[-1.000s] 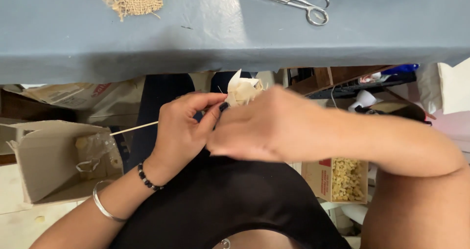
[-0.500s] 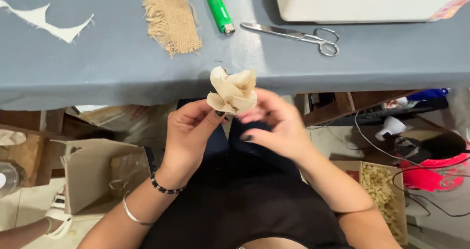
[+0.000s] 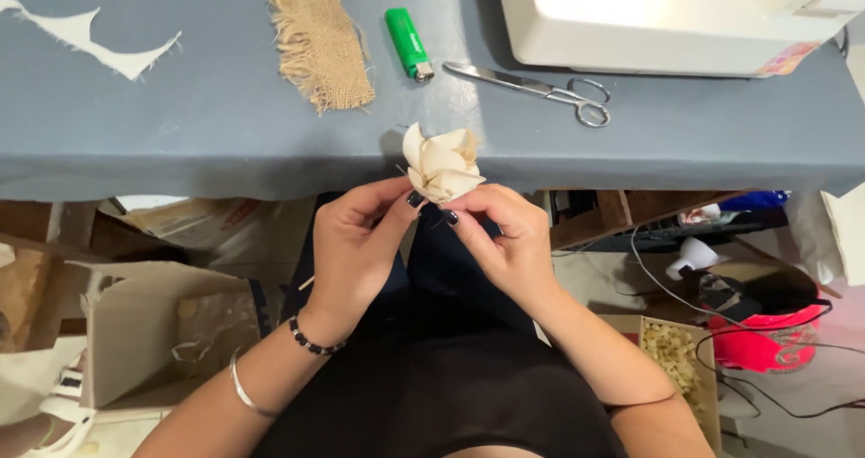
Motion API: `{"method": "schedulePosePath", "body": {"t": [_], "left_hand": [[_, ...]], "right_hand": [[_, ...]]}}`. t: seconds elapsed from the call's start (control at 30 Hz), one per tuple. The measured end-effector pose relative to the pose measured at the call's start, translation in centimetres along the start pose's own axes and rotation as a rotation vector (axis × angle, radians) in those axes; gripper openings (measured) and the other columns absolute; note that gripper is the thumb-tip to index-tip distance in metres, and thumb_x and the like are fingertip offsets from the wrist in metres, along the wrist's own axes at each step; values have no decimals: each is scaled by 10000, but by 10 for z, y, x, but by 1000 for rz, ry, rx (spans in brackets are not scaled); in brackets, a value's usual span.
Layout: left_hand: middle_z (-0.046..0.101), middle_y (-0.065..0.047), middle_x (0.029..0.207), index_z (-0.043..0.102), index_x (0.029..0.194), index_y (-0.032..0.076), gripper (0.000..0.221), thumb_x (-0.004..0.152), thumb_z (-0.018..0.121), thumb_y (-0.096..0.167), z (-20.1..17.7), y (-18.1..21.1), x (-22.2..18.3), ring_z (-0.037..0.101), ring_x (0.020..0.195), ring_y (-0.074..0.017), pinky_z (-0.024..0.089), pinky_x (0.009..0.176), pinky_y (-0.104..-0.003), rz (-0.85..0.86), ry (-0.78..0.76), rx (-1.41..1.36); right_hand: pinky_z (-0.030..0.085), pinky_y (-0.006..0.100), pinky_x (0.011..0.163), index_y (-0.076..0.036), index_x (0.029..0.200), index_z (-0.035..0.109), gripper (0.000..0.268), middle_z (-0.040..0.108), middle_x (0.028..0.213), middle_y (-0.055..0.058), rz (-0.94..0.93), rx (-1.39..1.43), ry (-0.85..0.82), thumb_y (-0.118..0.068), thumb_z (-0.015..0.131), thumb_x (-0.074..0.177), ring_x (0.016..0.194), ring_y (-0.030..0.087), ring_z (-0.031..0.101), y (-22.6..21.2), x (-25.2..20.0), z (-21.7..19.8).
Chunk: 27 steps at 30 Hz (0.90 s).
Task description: Manually sewing and assembling a decorative flower from fabric scraps using a needle and thread.
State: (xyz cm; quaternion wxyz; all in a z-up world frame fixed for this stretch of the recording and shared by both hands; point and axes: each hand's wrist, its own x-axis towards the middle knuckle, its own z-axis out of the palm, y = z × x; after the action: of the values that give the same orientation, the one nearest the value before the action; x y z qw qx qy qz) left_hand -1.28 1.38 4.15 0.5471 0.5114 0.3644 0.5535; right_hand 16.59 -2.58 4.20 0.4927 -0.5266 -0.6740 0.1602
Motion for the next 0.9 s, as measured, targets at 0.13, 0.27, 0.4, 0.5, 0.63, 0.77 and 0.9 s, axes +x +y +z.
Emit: {"method": "schedulePosePath", "body": {"t": [0.13,0.27,0.4,0.5,0.63,0.77,0.9], "left_hand": [[793,-126,832,779,1062,-20,174,931,765,93,-2,0,2,725,834,-125,611,761,-317,33,18,64],[802,-110,862,798,1026,20,141,924,774,114,-6,-10,-1,733,814,-122,597,743,-299,83,44,163],[797,-109,833,805,995,41,114,907,792,111,-2,-13,-3,779,800,-210,599,729,-309,153,39,216],[790,-102,823,807,987,46,90,906,788,82,-5,-14,-2,774,787,-254,604,734,-325,242,28,298],[789,-55,913,794,1010,101,126,902,739,64,-3,-14,-7,756,834,-259,568,788,-353,376,-82,503],[652,-56,675,589,726,124,100,785,552,53,-4,2,-7,630,680,-309,457,740,-411,458,-264,654],[527,-94,556,454,603,112,379,963,429,227,-11,11,-7,537,519,-317,324,549,-518,658,-372,907]], "right_hand": [[583,329,742,-58,993,783,87,743,857,94,-81,26,-19,-40,739,921,752,234,714,-3,0,-1],[593,363,745,-51,983,764,80,747,876,108,-138,41,-74,-48,696,942,784,277,739,-1,-3,-4],[597,351,733,-66,976,763,79,743,877,92,-181,-30,-116,-55,691,947,761,268,735,-17,0,-13],[595,383,731,-48,1006,747,165,725,913,133,-490,-344,-131,-6,588,993,776,320,708,-33,16,-26],[445,283,707,-133,1018,708,144,659,996,35,-1094,-908,-255,-107,570,1050,879,170,621,-71,53,-43],[319,244,762,-271,852,568,277,509,815,-73,-1278,-1201,-417,-122,610,1083,767,115,471,-93,86,-43],[375,320,698,-148,973,567,159,491,924,0,-1270,-1015,-619,-1,516,1009,791,170,531,-69,109,-42]]}}
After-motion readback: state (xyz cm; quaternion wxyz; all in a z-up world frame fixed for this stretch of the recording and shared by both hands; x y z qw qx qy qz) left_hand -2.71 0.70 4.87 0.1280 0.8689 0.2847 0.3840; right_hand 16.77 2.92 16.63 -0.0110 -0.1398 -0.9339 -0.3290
